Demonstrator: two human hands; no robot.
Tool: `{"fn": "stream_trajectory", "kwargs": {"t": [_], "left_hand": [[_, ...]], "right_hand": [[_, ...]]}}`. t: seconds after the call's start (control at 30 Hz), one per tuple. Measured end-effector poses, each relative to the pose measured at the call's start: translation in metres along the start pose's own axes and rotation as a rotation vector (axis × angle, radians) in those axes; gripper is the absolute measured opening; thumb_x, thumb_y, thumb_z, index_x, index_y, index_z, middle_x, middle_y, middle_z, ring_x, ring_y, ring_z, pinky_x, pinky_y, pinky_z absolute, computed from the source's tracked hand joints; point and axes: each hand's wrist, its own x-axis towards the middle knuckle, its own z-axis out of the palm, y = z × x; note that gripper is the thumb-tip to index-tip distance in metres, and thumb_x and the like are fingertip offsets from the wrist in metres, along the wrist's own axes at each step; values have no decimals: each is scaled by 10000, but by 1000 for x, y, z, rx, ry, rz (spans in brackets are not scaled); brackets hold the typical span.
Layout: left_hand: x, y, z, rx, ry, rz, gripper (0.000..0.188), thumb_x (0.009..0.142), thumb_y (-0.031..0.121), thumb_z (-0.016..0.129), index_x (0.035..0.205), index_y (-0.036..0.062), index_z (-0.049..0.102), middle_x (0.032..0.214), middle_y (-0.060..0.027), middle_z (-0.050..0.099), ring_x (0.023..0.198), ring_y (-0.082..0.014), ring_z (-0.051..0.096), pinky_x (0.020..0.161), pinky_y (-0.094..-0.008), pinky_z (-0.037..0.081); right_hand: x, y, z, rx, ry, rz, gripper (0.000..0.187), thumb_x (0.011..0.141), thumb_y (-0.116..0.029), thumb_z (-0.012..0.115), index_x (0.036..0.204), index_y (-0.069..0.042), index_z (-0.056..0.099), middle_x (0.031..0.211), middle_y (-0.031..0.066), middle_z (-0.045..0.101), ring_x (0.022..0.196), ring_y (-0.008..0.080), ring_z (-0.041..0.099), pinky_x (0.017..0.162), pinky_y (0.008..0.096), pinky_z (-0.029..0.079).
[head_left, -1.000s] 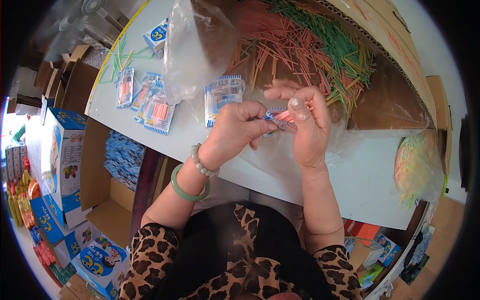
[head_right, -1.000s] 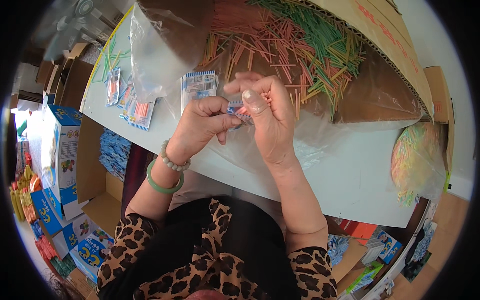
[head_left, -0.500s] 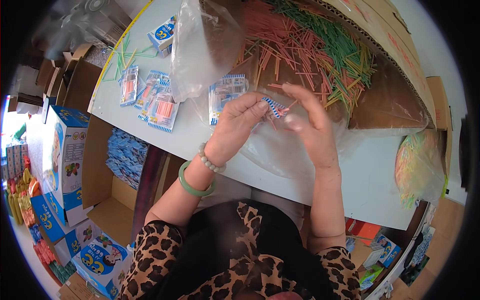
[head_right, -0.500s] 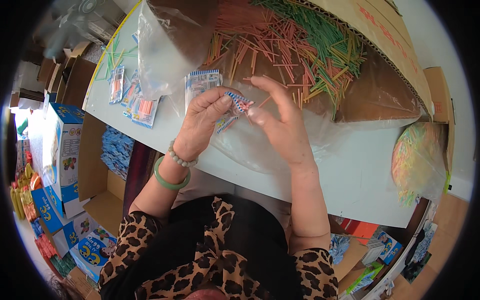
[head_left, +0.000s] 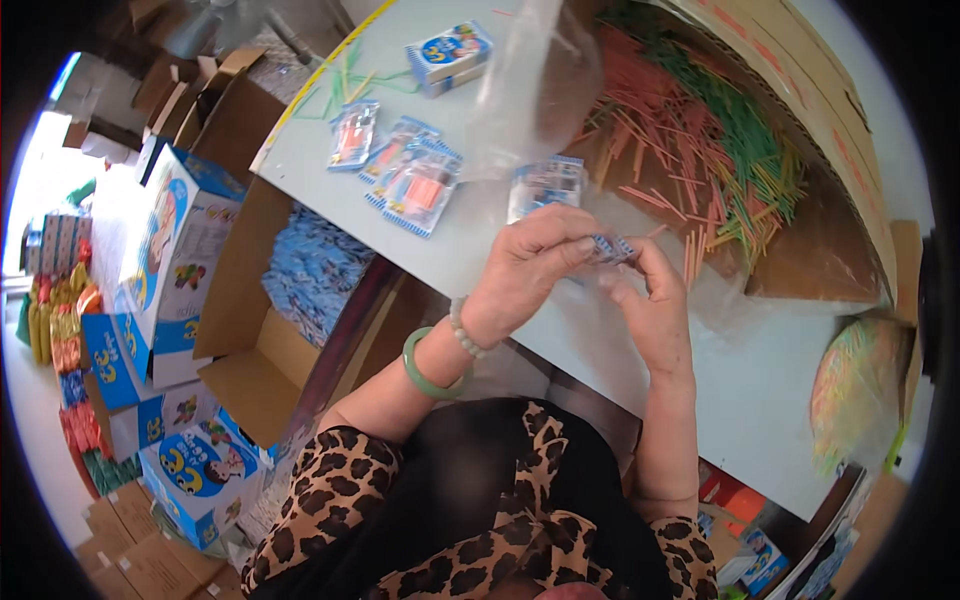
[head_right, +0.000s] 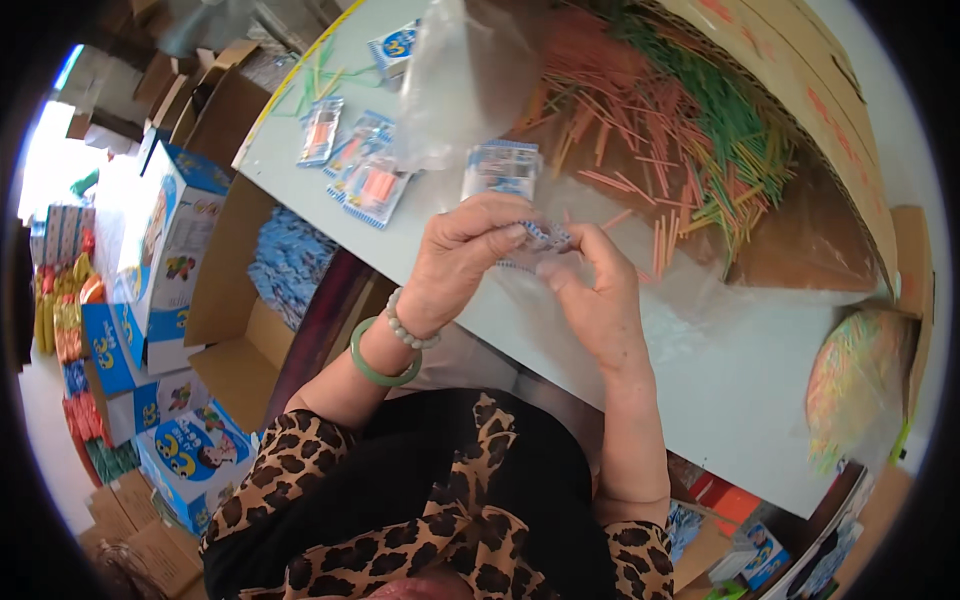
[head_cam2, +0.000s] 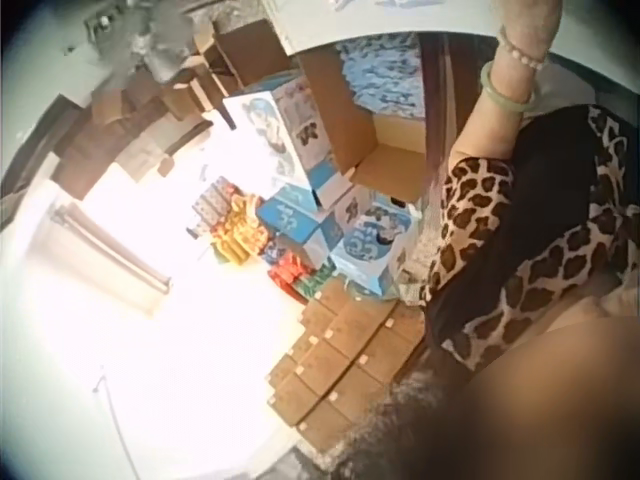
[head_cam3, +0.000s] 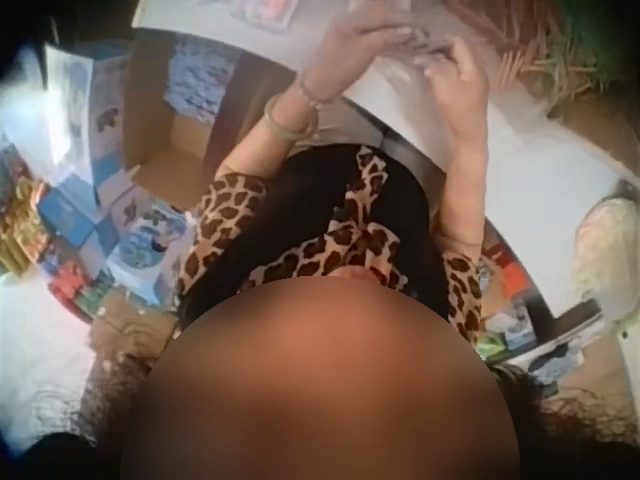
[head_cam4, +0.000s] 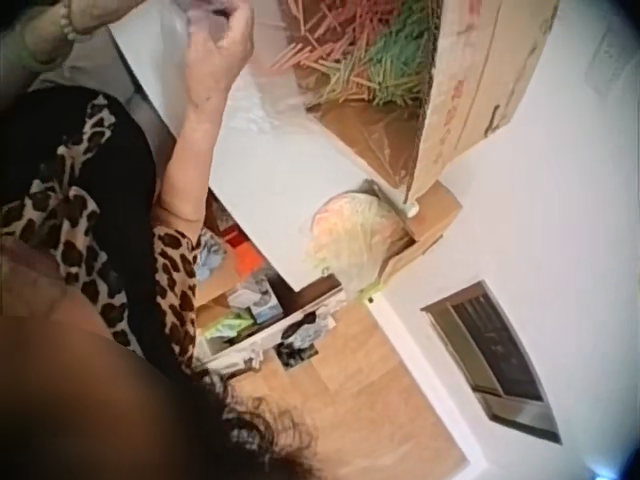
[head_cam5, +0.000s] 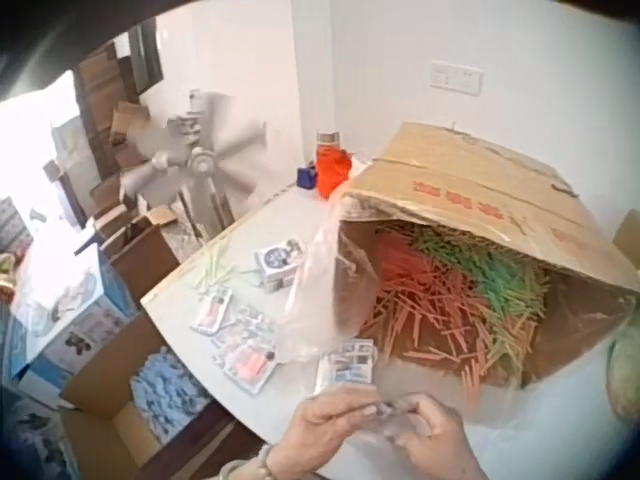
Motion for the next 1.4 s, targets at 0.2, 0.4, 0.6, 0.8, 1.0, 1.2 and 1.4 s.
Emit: {"fn": "stream_trajectory", "kwargs": {"t": [0.2,0.4,0.6,0.8,1.0,1.2,1.4], "left_hand": [[-21,7,-24,196,-3,-19,152,798,-16,606,939,-29,664,937,-75,576,874,-154,539,808,-270,435],[-30,27,-48,255,80,-75,11,786,-6,623,794,-14,621,844,-32,580,830,-108,536,749,-252,424],[9,15,-108,1076,362,-21,62,778,81,655,776,27,627,807,-69,595,746,-212,564,683,-309,434],[11,14,-80,1615,431,873,144,686,101,693,819,83,641,752,-55,585,683,-244,553,592,-376,419],[-17,-18,16,1457,-281,458,151,736,198,650,745,67,575,810,-69,497,802,-239,522,689,-358,410],[-20,-22,46,1350,-492,390,131,751,175,627,762,55,575,816,-72,511,807,-246,529,694,-365,414],[-5,-50,17,1304,-327,480,179,671,74,577,847,51,552,841,-91,534,799,-273,526,691,-382,418]], "right_hand": [[2,-7,35,30,-102,120,181,743,-35,661,918,-2,623,796,1,600,728,91,533,648,255,446],[6,-14,62,-85,-206,0,253,741,-54,660,977,4,588,855,79,595,726,147,554,675,286,459],[7,5,26,-309,-1,-188,257,737,-64,656,982,-15,592,883,75,579,761,185,561,709,305,467],[-15,31,-39,-796,270,-47,213,724,-47,651,933,-32,611,895,82,579,879,262,559,770,340,469],[-20,37,-53,-967,73,-68,180,725,-63,641,900,-43,603,992,77,568,971,286,524,816,388,445],[-20,38,-58,-950,181,-41,272,721,-91,657,979,-62,575,1042,89,566,1005,299,514,864,410,422],[-54,29,-65,-822,-25,-129,294,693,-48,650,974,-46,564,1065,120,556,1019,313,507,870,414,425]]}}
